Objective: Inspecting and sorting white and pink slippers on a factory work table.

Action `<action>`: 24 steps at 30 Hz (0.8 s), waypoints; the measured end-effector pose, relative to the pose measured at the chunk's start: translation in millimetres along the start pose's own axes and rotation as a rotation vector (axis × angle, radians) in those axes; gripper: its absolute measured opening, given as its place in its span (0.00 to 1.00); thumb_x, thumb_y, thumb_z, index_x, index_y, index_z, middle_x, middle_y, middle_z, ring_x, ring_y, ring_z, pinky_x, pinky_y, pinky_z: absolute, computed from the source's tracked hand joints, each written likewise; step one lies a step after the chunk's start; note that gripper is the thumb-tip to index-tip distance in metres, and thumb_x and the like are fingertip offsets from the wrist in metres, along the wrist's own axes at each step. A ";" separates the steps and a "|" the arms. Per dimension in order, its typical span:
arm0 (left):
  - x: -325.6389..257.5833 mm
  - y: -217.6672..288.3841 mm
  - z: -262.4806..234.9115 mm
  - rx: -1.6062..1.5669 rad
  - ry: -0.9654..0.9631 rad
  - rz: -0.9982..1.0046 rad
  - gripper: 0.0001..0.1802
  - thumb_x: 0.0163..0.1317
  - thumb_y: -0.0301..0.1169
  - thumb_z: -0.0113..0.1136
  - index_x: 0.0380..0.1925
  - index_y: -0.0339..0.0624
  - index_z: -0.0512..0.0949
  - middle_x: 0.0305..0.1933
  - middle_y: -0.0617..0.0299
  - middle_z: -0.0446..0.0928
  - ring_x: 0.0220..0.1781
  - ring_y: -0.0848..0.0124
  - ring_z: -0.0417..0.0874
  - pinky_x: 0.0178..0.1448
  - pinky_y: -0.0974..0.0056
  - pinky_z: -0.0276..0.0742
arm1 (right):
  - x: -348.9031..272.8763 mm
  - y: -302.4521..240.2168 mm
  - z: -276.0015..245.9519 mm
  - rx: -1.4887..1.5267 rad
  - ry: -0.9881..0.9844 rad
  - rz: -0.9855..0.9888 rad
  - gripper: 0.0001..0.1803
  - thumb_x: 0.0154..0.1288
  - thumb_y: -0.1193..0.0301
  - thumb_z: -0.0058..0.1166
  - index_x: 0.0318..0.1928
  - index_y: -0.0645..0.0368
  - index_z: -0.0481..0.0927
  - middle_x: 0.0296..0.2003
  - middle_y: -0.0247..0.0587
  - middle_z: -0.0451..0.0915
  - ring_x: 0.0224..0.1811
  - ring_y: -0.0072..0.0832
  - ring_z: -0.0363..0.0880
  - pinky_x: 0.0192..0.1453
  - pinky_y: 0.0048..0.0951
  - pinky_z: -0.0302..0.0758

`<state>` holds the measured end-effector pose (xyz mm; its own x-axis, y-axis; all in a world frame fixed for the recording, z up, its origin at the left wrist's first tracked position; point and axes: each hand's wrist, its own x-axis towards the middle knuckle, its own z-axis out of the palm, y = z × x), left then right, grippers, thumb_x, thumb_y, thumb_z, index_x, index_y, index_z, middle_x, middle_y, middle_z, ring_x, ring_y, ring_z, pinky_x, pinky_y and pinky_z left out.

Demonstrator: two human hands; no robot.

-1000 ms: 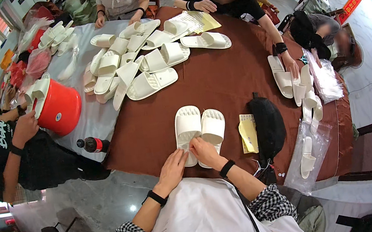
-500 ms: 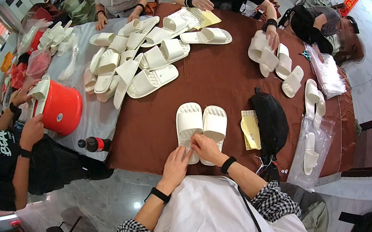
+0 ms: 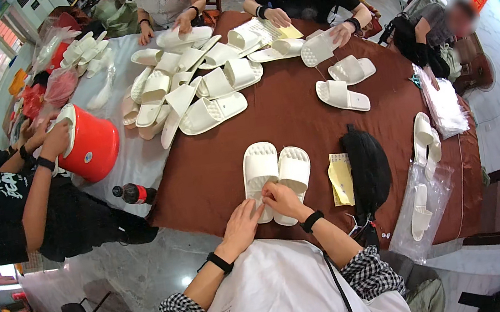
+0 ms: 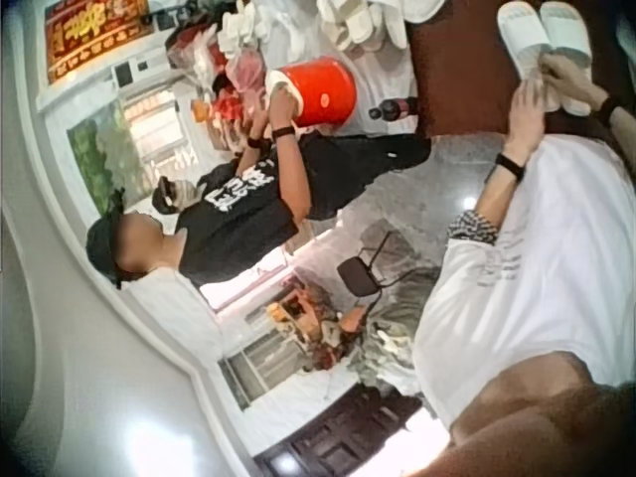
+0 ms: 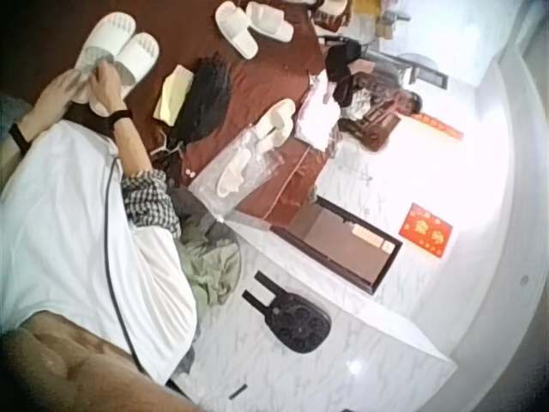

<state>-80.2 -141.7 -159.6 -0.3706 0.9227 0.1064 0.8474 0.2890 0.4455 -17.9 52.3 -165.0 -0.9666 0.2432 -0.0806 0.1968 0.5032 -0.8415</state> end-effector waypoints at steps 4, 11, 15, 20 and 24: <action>2.6 3.0 -2.0 0.010 -0.026 0.008 0.33 0.56 0.24 0.54 0.66 0.41 0.66 0.63 0.46 0.65 0.68 0.50 0.65 0.70 0.51 0.64 | -2.4 0.8 3.7 -0.109 0.023 0.019 0.07 0.61 0.71 0.55 0.38 0.58 0.75 0.36 0.47 0.81 0.39 0.48 0.80 0.41 0.45 0.76; -0.7 1.9 1.2 0.004 -0.002 0.021 0.33 0.55 0.23 0.52 0.65 0.37 0.66 0.65 0.49 0.63 0.69 0.50 0.62 0.72 0.51 0.62 | -4.0 0.8 8.5 -0.150 0.098 -0.033 0.07 0.59 0.73 0.56 0.38 0.57 0.74 0.32 0.46 0.79 0.36 0.45 0.80 0.39 0.42 0.75; 1.0 2.7 2.5 0.077 -0.068 0.054 0.34 0.54 0.22 0.56 0.65 0.36 0.65 0.68 0.55 0.60 0.70 0.47 0.61 0.71 0.49 0.64 | -3.6 9.5 8.4 -0.145 0.101 -0.082 0.07 0.60 0.73 0.56 0.38 0.57 0.74 0.32 0.46 0.79 0.36 0.45 0.80 0.39 0.42 0.75; 1.3 2.2 -1.8 0.109 -0.115 0.070 0.34 0.54 0.22 0.56 0.65 0.36 0.65 0.72 0.56 0.57 0.70 0.46 0.59 0.72 0.48 0.61 | -4.1 9.5 7.8 -0.135 0.061 -0.039 0.07 0.61 0.73 0.55 0.39 0.58 0.73 0.32 0.47 0.80 0.36 0.47 0.80 0.39 0.43 0.76; 2.5 0.6 3.0 0.111 -0.098 0.064 0.33 0.55 0.22 0.54 0.65 0.36 0.65 0.72 0.56 0.56 0.70 0.46 0.59 0.72 0.48 0.61 | -3.2 4.0 10.4 -0.214 0.081 -0.008 0.07 0.61 0.73 0.54 0.39 0.58 0.73 0.32 0.48 0.80 0.36 0.49 0.80 0.39 0.45 0.76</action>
<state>-79.5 -138.4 -161.7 -0.2804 0.9590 0.0415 0.9069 0.2505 0.3389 -15.7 44.9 -173.6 -0.9536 0.3002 -0.0243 0.2282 0.6675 -0.7088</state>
